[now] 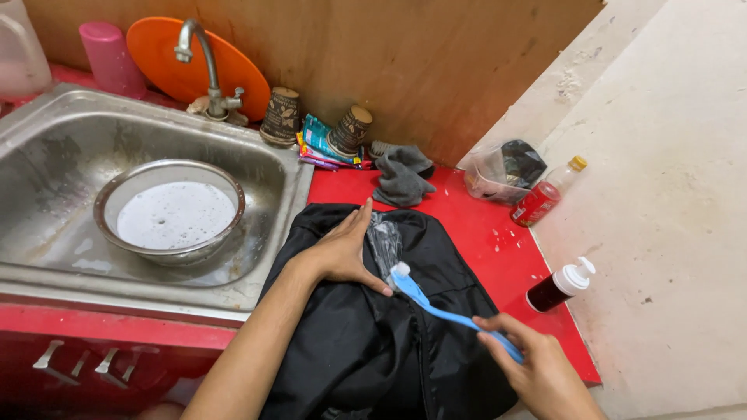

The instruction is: Cleaning a black backpack using cleaning foam, a toothbrush, and a cloth at a repair station.

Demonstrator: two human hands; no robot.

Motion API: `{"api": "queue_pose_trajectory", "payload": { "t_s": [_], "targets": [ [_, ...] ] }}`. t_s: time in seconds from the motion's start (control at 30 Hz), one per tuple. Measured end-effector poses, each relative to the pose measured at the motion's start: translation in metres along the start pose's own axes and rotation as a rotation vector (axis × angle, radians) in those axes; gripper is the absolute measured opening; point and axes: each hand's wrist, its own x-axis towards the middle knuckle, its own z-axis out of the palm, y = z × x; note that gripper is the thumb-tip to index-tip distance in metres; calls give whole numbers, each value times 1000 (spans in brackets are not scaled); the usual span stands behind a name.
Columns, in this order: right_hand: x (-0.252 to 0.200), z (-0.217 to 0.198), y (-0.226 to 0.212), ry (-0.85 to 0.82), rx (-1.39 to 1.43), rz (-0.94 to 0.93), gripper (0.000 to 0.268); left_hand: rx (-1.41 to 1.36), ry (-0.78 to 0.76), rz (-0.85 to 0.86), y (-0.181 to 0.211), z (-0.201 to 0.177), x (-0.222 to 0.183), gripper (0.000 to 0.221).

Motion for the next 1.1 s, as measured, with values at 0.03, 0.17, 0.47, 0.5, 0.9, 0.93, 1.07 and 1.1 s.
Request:
{"api": "queue_pose_trajectory", "payload": {
  "t_s": [0.03,0.17,0.47,0.5,0.9,0.93,1.07,1.1],
  "targets": [
    [9,8,-4,-6,3,11,17,-1,-12,-4,2,-1,-4,166],
    [33,34,-21,70,32,-235,17,-5,-18,-45,9,-3,-8,162],
    [-9,-18,6,-3,-54,-9,21,20,-32,-47,6,-3,-2,162],
    [-10,-15,4,12,-102,-3,21,34,-28,-41,6,-3,-1,162],
    [-18,-5,11,35,-204,13,21,29,-27,-47,8,-2,-6,159],
    [-7,0,12,30,-213,5,21,19,-19,-52,8,-4,-4,159],
    [38,42,7,204,-128,-368,15,42,-24,-50,6,1,-5,158],
    [57,51,0,242,-105,-429,14,36,-5,-55,7,2,-4,158]
  ]
}}
